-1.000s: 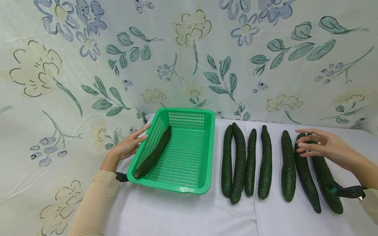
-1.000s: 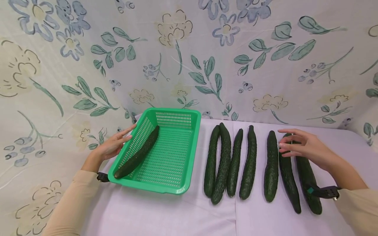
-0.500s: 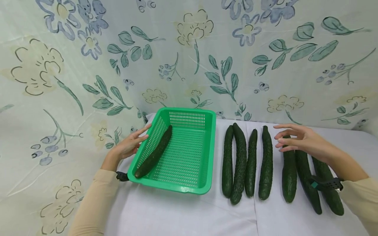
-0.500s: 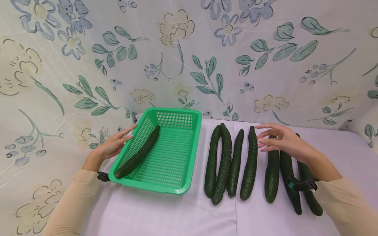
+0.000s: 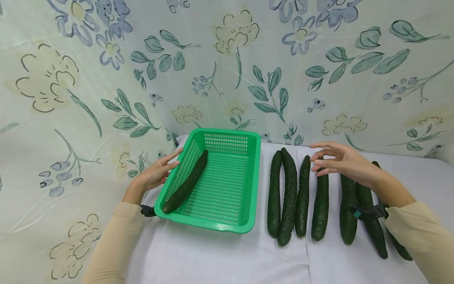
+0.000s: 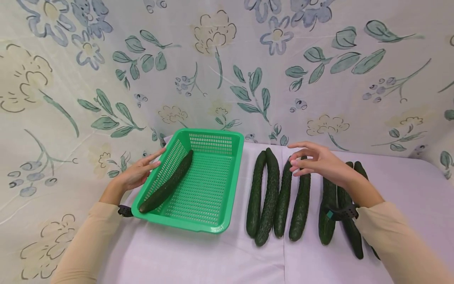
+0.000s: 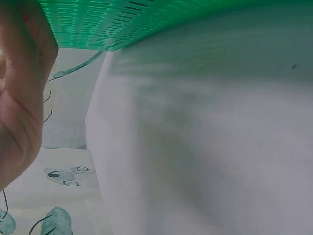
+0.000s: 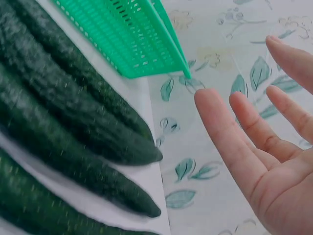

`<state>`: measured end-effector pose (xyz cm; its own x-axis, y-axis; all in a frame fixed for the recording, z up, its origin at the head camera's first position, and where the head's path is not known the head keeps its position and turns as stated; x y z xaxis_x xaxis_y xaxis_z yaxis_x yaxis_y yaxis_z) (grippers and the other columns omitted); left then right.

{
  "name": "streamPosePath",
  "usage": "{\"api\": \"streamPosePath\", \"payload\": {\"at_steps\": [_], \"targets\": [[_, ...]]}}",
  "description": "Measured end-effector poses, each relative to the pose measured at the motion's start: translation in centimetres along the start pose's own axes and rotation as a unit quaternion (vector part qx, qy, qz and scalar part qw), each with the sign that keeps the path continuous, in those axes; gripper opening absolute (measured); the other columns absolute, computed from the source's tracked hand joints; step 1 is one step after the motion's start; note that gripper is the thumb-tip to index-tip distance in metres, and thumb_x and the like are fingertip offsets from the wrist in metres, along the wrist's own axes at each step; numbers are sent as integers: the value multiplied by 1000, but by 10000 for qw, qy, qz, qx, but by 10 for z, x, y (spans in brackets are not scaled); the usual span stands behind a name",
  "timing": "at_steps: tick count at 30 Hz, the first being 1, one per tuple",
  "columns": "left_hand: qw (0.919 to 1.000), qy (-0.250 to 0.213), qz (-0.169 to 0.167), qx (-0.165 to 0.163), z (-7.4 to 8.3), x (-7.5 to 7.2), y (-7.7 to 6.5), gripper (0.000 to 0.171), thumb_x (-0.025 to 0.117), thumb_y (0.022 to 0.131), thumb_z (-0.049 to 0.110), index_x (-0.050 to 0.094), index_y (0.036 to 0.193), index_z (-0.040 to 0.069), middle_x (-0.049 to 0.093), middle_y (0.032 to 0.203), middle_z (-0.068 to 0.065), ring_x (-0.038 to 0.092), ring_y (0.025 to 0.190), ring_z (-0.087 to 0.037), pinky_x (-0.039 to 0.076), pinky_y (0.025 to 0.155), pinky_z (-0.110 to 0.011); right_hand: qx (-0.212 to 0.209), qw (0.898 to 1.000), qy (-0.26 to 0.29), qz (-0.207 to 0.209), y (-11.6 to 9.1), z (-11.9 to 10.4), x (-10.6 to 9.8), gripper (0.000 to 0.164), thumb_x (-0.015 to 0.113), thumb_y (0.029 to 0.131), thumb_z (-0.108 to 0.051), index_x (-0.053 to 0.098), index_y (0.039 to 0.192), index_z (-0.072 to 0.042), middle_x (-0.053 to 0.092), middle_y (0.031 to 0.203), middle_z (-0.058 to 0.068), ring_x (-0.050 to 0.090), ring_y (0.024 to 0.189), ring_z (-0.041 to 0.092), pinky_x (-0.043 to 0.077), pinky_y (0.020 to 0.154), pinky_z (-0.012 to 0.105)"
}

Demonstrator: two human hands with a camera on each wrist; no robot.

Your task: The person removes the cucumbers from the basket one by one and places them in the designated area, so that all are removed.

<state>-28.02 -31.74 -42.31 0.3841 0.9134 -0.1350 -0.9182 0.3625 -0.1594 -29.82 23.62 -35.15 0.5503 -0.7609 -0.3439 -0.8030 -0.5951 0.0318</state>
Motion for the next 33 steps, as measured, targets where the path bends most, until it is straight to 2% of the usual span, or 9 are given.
{"api": "streamPosePath", "payload": {"at_steps": [5, 9, 12, 15, 17, 19, 21, 29, 33], "targets": [[10000, -32, 3, 23, 0, 0, 1, 60, 47, 108, 27, 20, 160, 36, 15, 160, -9, 35, 46, -7, 36, 45, -19, 13, 9999, 79, -118, 15, -9, 10, 51, 58, 103, -9, 40, 150, -11, 56, 121, 21, 66, 102, 38, 55, 85, 49], [10000, -36, 40, 1, 1, -1, 1, 60, 48, 108, 28, 20, 160, 36, 28, 146, -21, 34, 45, -7, 36, 45, -19, -2, 9997, 179, -140, 29, -16, 18, 52, 60, 102, -11, 41, 150, -10, 53, 122, 26, 66, 103, 39, 54, 85, 50], [10000, 10, 66, -26, 1, -1, 1, 61, 49, 107, 30, 20, 160, 36, 31, 139, -18, 33, 46, -7, 35, 45, -19, -84, 9993, 314, -183, 38, -21, 25, 51, 61, 101, -10, 42, 149, -9, 53, 122, 27, 65, 103, 41, 55, 85, 49], [10000, 32, 55, -58, -1, -1, 0, 61, 49, 107, 31, 20, 160, 37, 44, 120, -11, 33, 45, -7, 35, 44, -20, -154, 9985, 462, -267, 48, -25, 32, 49, 60, 101, -8, 43, 147, -7, 54, 121, 25, 64, 103, 44, 55, 85, 48], [10000, 11, 32, -70, -2, -1, 0, 60, 48, 107, 30, 21, 160, 38, 50, 93, -6, 33, 44, -6, 35, 44, -20, -181, 9980, 521, -308, 55, -27, 37, 48, 60, 101, -8, 44, 147, -6, 55, 120, 23, 64, 103, 44, 55, 85, 48], [10000, -45, -24, -64, -2, 0, 0, 59, 47, 108, 29, 22, 160, 38, 45, 68, 0, 33, 42, -6, 35, 43, -20, -153, 9976, 587, -324, 61, -29, 43, 48, 60, 101, -8, 44, 146, -5, 55, 120, 24, 65, 102, 42, 55, 85, 47], [9999, -92, -62, -57, -3, 0, 0, 58, 47, 108, 29, 22, 160, 38, 39, 56, 4, 33, 41, -6, 35, 43, -21, -71, 9973, 652, -340, 68, -31, 48, 49, 62, 101, -9, 43, 146, -5, 53, 121, 27, 66, 102, 41, 55, 85, 48], [9998, -141, -155, -33, -1, 1, -1, 57, 44, 109, 27, 19, 161, 36, 48, 71, 1, 33, 42, -7, 36, 45, -22, 279, 9955, 807, -402, 94, -38, 74, 55, 65, 99, -11, 42, 147, 1, 54, 121, 30, 65, 102, 46, 53, 86, 54], [9994, -245, -230, -47, 0, 2, 0, 58, 43, 110, 26, 18, 161, 35, 52, 65, 2, 35, 43, -8, 38, 45, -22, 406, 9929, 948, -591, 108, -38, 88, 54, 64, 100, -11, 41, 147, 1, 52, 124, 32, 64, 102, 46, 53, 87, 54]]}}
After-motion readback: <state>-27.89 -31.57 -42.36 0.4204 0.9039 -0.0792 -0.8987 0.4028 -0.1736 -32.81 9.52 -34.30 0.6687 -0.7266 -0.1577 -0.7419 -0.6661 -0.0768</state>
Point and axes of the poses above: each hand's wrist, its own y-axis towards the middle knuckle, its own x-axis out of the palm, z = x × y, the point moved 5 cm from there along y, towards the middle knuckle
